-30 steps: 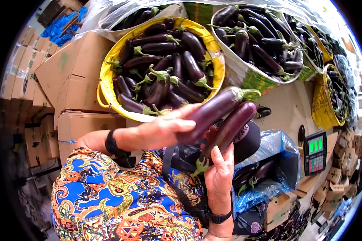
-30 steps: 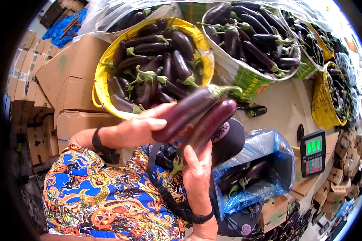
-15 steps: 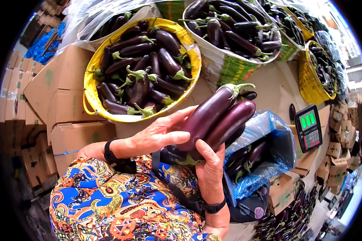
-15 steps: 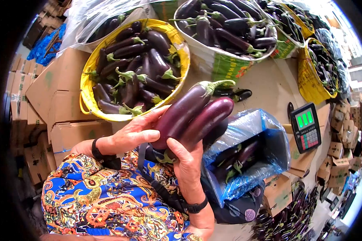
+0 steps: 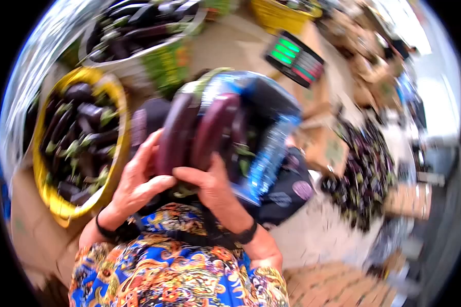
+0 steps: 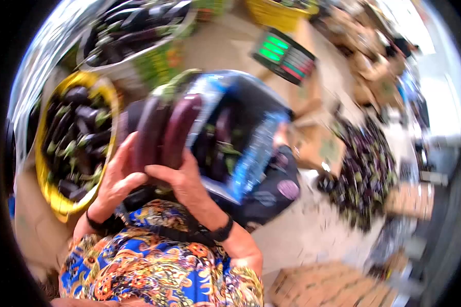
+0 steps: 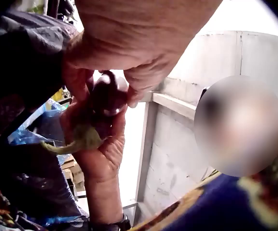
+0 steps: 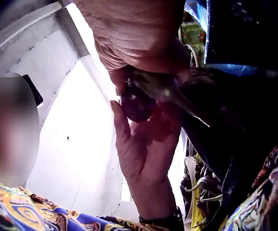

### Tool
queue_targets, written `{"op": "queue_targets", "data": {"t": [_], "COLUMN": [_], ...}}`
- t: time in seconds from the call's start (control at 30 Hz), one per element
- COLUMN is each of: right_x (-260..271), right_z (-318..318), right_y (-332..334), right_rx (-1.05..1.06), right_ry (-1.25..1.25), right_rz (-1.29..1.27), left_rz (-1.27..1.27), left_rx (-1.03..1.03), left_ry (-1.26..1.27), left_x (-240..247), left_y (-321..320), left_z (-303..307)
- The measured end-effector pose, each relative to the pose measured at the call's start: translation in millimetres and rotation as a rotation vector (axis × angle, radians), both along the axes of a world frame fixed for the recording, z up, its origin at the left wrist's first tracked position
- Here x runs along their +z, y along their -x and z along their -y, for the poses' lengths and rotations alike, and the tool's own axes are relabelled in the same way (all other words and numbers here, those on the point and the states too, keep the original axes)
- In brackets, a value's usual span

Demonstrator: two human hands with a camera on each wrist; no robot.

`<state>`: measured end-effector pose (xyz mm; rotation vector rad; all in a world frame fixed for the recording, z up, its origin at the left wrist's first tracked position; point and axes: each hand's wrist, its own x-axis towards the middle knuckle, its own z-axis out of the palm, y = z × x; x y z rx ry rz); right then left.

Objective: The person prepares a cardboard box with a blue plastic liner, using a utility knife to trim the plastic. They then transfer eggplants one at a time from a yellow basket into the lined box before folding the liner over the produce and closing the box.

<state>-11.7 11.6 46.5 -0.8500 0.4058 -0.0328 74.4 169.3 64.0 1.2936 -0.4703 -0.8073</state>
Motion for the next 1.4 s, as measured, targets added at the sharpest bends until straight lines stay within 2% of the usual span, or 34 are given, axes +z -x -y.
{"op": "queue_targets", "data": {"t": [0.1, 0.17, 0.23, 0.33, 0.37, 0.43, 0.47, 0.53, 0.57, 0.6, 0.63, 0.67, 0.7, 0.73, 0.77, 0.83, 0.9, 0.97, 1.0, 1.07, 1.1, 1.13, 1.17, 1.23, 1.3, 1.33, 1.37, 1.4], "right_x": [-16, -16, -12, -6, -5, 23, 39, 76, 92, 90, 83, 84, 75, 61, 60, 30, 4, -19, -28, -21, -13, -12, -21, -15, -23, -25, -22, -33], "right_z": [1, 4, 18, 33, 40, 76, 95, 151, 193, 247, 294, 304, 288, 276, 240, 176, 134, 110, 100, 81, 77, 71, 71, 57, 62, 65, 67, 81], "right_y": [16, 26, 41, 69, 80, 111, 121, 141, 151, 174, 204, 204, 196, 178, 152, 117, 89, 70, 63, 55, 52, 48, 49, 40, 33, 28, 24, 24], "right_rx": [-0.102, -0.157, -0.103, -0.218, -0.259, -0.317, -0.497, -0.794, -0.987, -1.175, -1.341, -1.461, -1.141, -1.099, -0.852, -0.538, -0.278, -0.114, -0.034, 0.069, 0.103, 0.091, 0.104, 0.014, 0.005, -0.012, -0.067, -0.066], "right_ry": [0.017, 0.070, -0.045, -0.170, -0.157, 0.031, 0.058, 0.334, 0.284, 0.414, 0.336, 0.303, 0.514, 0.512, 0.578, 0.569, 0.420, 0.036, 0.010, 0.028, 0.061, 0.159, 0.153, 0.179, 0.044, -0.072, -0.058, -0.025], "right_rz": [0.091, 0.143, -0.004, -0.068, -0.058, -0.174, -0.157, 0.113, 0.272, 0.320, 0.302, 0.199, 0.332, 0.070, 0.087, -0.028, -0.075, -0.056, 0.047, 0.214, 0.223, 0.174, 0.243, 0.103, -0.027, -0.014, -0.082, -0.110], "left_rz": [-0.097, -0.156, -0.404, -0.449, -0.458, -0.476, -0.478, -0.477, -0.481, -0.489, -0.493, -0.512, -0.522, -0.522, -0.528, -0.527, -0.521, -0.506, -0.483, -0.417, -0.310, -0.139, 0.007, 0.617, 0.642, 0.763, 0.887, 0.899], "left_rx": [-0.042, -0.062, -0.127, -0.163, -0.163, -0.184, -0.198, -0.193, -0.210, -0.230, -0.251, -0.252, -0.239, -0.241, -0.243, -0.249, -0.277, -0.258, -0.326, -0.384, -0.417, -0.408, -0.331, -0.197, -0.334, -0.230, -0.133, -0.021], "left_ry": [-0.089, -0.011, 0.037, -0.020, -0.034, -0.048, -0.048, -0.049, -0.050, -0.053, -0.047, -0.044, -0.029, -0.025, -0.027, -0.008, -0.006, 0.009, -0.007, 0.019, -0.015, 0.047, 0.145, 0.008, -0.083, 0.031, 0.143, 0.092], "left_x": [4, -5, -6, -11, -13, -12, -11, -16, -16, -15, -14, -17, -20, -18, -17, -14, -10, -11, -11, -24, -12, -23, -41, -38, -24, -28, -32, -22], "left_y": [4, 4, -1, 3, 5, 7, 9, 14, 17, 19, 21, 22, 25, 26, 28, 28, 26, 20, 14, 4, -5, -6, 4, 8, 5, 1, -3, -13], "left_z": [10, 16, 21, 28, 33, 39, 42, 46, 48, 51, 54, 56, 58, 60, 62, 67, 69, 68, 63, 51, 48, 44, 45, 39, 26, 19, 8, -11]}}
